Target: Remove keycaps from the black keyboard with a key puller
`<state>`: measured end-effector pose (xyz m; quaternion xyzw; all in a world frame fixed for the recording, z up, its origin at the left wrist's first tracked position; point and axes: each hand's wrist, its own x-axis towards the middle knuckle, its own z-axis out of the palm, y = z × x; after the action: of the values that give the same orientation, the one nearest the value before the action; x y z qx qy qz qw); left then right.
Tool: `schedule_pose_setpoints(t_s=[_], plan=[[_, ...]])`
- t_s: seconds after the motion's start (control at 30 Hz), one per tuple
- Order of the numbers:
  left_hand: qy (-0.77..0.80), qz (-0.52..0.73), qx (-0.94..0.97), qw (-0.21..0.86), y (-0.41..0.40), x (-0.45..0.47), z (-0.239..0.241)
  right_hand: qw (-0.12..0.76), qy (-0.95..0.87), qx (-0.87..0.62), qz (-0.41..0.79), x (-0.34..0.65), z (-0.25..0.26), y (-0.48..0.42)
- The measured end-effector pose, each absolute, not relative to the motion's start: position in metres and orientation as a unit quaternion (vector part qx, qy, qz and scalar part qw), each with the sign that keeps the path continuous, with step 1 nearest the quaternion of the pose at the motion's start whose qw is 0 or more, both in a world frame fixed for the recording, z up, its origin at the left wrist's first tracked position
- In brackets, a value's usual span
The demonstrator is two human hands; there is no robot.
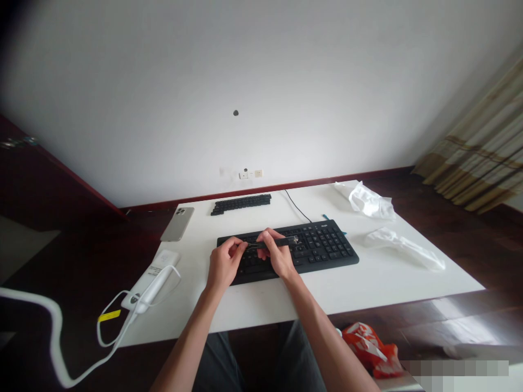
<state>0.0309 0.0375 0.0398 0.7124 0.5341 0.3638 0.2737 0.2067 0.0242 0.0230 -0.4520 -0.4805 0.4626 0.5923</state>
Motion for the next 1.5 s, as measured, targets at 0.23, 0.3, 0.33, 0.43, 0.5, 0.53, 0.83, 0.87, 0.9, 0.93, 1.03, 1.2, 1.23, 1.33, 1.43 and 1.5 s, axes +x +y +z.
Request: schedule_pose_setpoints(t_s=[0.23,0.3,0.33,0.43,0.5,0.53,0.83,0.87,0.9,0.93,1.03,1.2,1.23,1.33,1.43,1.5], plan=[[0.534,0.382,0.738,0.157,0.029,0.008,0.036,0.615,-0.462,-0.476,0.426,0.207,0.024,0.028],[0.513,0.383,0.757,0.129,0.022,-0.003,0.032,0.605,-0.469,-0.495,0.411,0.206,0.024,0.028],[0.502,0.38,0.767,0.123,0.018,-0.007,0.03,0.596,-0.48,-0.501,0.404,0.206,0.025,0.028],[0.484,0.356,0.791,0.115,0.005,-0.013,0.022,0.561,-0.524,-0.513,0.384,0.203,0.024,0.026],[0.48,0.334,0.804,0.109,-0.001,-0.013,0.018,0.543,-0.544,-0.522,0.371,0.202,0.023,0.025],[0.478,0.326,0.808,0.107,-0.003,-0.012,0.016,0.537,-0.55,-0.526,0.364,0.201,0.022,0.025],[0.473,0.301,0.819,0.12,0.002,-0.01,0.009,0.479,-0.6,-0.545,0.336,0.199,0.021,0.024],[0.474,0.301,0.818,0.126,0.002,-0.01,0.009,0.47,-0.606,-0.548,0.334,0.199,0.021,0.024],[0.474,0.3,0.817,0.132,0.002,-0.01,0.009,0.461,-0.612,-0.551,0.332,0.199,0.021,0.024],[0.475,0.299,0.816,0.137,0.002,-0.01,0.009,0.453,-0.618,-0.552,0.33,0.198,0.021,0.024],[0.473,0.301,0.816,0.139,0.002,-0.01,0.009,0.435,-0.63,-0.555,0.326,0.198,0.022,0.023],[0.471,0.305,0.817,0.134,0.003,-0.01,0.006,0.432,-0.643,-0.547,0.317,0.197,0.027,0.022],[0.471,0.305,0.817,0.135,0.003,-0.01,0.005,0.429,-0.644,-0.548,0.317,0.197,0.028,0.022],[0.471,0.304,0.817,0.136,0.003,-0.01,0.005,0.423,-0.643,-0.554,0.318,0.197,0.028,0.023],[0.471,0.307,0.816,0.135,0.002,-0.01,0.006,0.419,-0.645,-0.554,0.319,0.195,0.028,0.024],[0.471,0.31,0.815,0.135,0.002,-0.01,0.006,0.411,-0.648,-0.558,0.316,0.194,0.03,0.025]])
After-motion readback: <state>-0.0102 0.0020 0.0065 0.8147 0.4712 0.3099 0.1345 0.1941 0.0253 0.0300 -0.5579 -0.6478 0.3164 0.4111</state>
